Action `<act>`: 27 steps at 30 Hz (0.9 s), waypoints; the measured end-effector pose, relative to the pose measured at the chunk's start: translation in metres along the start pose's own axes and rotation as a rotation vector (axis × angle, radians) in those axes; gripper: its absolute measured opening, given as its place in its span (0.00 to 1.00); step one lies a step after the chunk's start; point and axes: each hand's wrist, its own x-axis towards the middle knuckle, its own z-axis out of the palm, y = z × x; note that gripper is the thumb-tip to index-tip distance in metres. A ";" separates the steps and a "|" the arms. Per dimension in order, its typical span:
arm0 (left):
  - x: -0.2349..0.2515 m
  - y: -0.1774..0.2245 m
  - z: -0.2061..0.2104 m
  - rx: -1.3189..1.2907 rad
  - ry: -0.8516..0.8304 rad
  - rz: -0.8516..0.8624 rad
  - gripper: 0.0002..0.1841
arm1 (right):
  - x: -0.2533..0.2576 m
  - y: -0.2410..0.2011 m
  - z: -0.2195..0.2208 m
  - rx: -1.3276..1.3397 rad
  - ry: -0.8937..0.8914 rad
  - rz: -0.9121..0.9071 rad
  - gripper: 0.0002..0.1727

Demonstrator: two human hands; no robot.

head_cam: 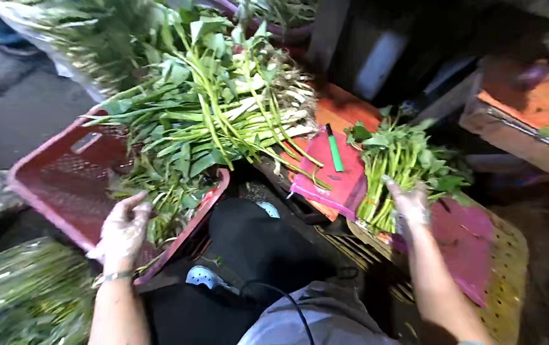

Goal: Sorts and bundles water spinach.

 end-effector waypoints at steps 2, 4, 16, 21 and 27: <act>-0.001 -0.001 -0.001 -0.008 0.011 -0.020 0.22 | 0.005 -0.001 -0.010 -0.103 -0.008 -0.048 0.52; -0.002 -0.003 -0.004 -0.020 0.021 -0.037 0.21 | 0.007 -0.002 -0.024 -0.259 0.073 -0.176 0.51; 0.027 0.070 0.041 -0.111 -0.148 -0.082 0.20 | -0.024 -0.126 0.092 -0.156 -0.385 -0.982 0.15; 0.070 0.126 0.102 -0.060 -0.159 -0.108 0.22 | -0.032 -0.162 0.159 -0.299 -0.534 -0.923 0.19; 0.089 0.142 0.146 -0.051 -0.179 -0.252 0.24 | -0.048 -0.208 0.200 -0.270 -0.629 -0.975 0.23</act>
